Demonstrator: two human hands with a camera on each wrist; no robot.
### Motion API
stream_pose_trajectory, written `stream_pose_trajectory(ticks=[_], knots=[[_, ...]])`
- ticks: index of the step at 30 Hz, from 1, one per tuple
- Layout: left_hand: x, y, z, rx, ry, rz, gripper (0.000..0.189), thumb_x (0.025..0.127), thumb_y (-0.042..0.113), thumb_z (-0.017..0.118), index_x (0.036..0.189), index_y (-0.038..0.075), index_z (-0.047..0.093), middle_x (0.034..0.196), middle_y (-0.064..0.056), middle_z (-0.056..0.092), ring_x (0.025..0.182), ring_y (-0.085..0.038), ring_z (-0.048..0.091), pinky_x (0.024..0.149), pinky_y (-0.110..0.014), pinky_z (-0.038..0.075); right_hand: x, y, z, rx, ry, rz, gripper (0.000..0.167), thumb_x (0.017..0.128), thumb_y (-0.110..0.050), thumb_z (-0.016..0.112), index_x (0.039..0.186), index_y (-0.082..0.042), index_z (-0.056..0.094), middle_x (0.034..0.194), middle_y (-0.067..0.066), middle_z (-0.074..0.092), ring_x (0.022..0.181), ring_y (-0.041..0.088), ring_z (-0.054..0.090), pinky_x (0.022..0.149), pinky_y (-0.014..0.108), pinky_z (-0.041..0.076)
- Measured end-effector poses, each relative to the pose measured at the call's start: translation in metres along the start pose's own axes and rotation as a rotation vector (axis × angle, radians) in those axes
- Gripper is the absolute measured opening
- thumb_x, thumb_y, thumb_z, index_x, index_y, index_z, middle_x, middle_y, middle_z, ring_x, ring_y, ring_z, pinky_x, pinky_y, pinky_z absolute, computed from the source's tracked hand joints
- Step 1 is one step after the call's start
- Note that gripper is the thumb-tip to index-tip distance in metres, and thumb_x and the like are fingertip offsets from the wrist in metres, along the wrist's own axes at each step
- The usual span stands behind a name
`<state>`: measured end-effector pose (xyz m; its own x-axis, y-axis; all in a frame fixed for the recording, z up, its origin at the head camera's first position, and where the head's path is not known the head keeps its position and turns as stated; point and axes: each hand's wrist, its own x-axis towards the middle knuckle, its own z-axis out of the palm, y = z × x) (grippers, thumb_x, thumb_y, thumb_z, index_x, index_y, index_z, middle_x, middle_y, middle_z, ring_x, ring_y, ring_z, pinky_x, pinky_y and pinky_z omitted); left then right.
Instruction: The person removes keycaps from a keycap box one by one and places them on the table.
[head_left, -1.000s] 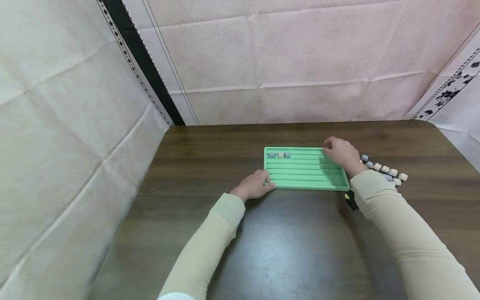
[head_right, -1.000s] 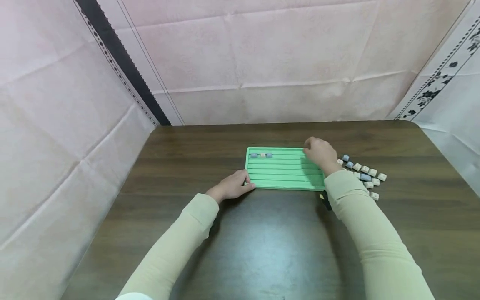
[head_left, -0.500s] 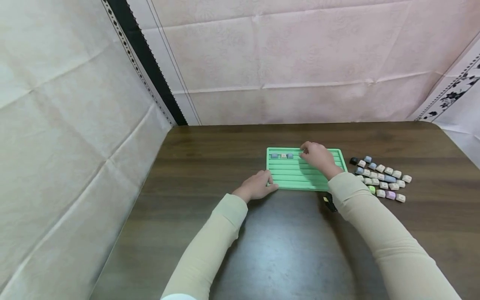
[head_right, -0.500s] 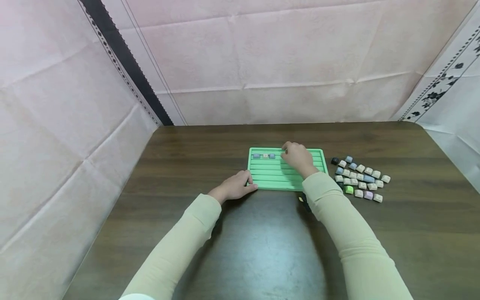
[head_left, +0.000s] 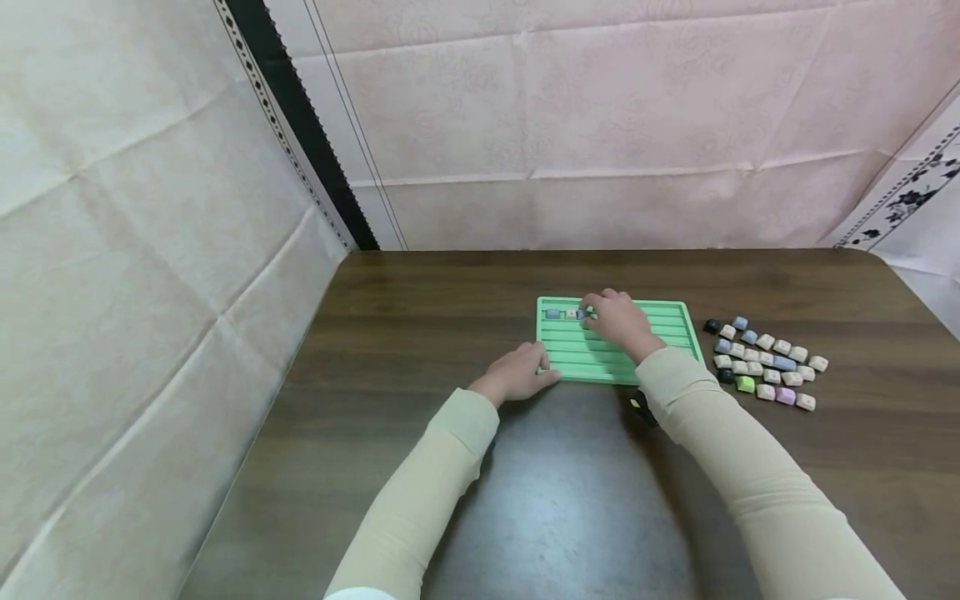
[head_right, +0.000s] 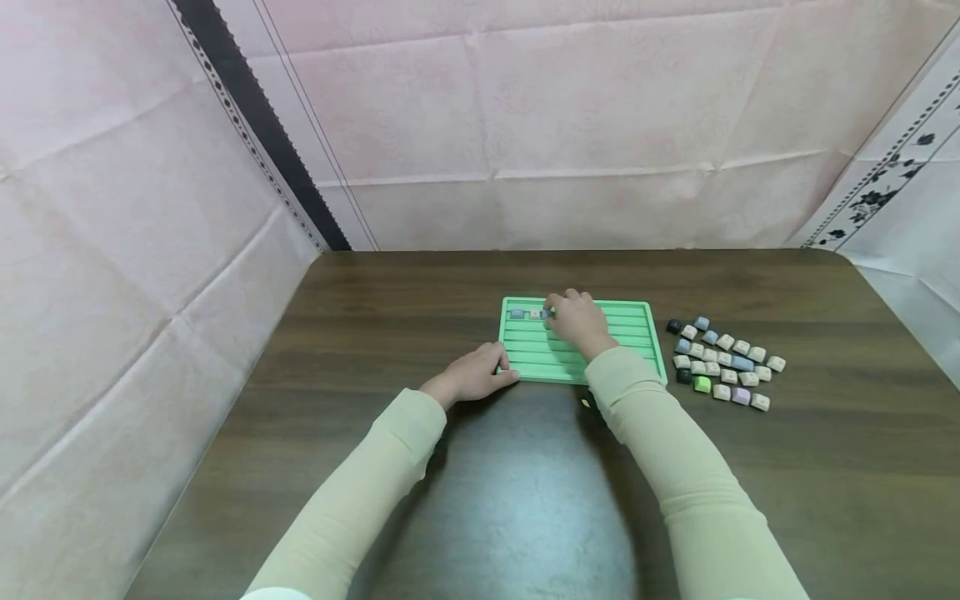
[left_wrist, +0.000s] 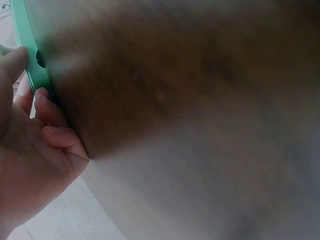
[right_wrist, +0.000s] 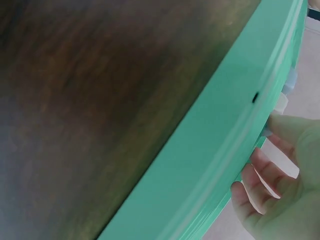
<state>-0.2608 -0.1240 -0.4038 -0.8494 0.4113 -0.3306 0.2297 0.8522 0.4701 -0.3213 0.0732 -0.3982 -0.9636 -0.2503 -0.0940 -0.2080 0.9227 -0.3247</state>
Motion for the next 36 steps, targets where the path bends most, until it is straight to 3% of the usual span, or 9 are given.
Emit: stream_pose_trajectory(ticks=[9, 18, 36], knots=[[0.0, -0.001, 0.0, -0.004, 0.002, -0.001, 0.028, 0.093, 0.044, 0.048, 0.1, 0.017, 0.045, 0.097, 0.0, 0.047, 0.083, -0.015, 0.048, 0.067, -0.025, 0.039, 0.0, -0.002, 0.004, -0.016, 0.041, 0.015, 0.027, 0.094, -0.023, 0.052, 0.118, -0.013, 0.058, 0.121, 0.019, 0.05, 0.115, 0.04, 0.043, 0.08, 0.052, 0.045], [0.0, -0.002, 0.001, -0.017, -0.005, -0.005, 0.028, 0.093, 0.044, 0.046, 0.099, 0.017, 0.044, 0.098, 0.0, 0.046, 0.082, -0.016, 0.047, 0.067, -0.026, 0.039, 0.003, 0.002, 0.007, 0.008, 0.08, 0.019, 0.027, 0.093, -0.02, 0.053, 0.117, -0.009, 0.059, 0.114, 0.016, 0.056, 0.104, 0.036, 0.051, 0.075, 0.046, 0.047], [-0.001, 0.0, 0.0, -0.026, -0.005, 0.007, 0.028, 0.093, 0.043, 0.048, 0.098, 0.016, 0.045, 0.097, -0.001, 0.047, 0.083, -0.016, 0.046, 0.069, -0.026, 0.039, -0.01, 0.018, -0.015, 0.111, 0.122, 0.092, 0.029, 0.095, -0.017, 0.049, 0.121, -0.006, 0.055, 0.121, 0.018, 0.055, 0.104, 0.033, 0.054, 0.072, 0.041, 0.046]])
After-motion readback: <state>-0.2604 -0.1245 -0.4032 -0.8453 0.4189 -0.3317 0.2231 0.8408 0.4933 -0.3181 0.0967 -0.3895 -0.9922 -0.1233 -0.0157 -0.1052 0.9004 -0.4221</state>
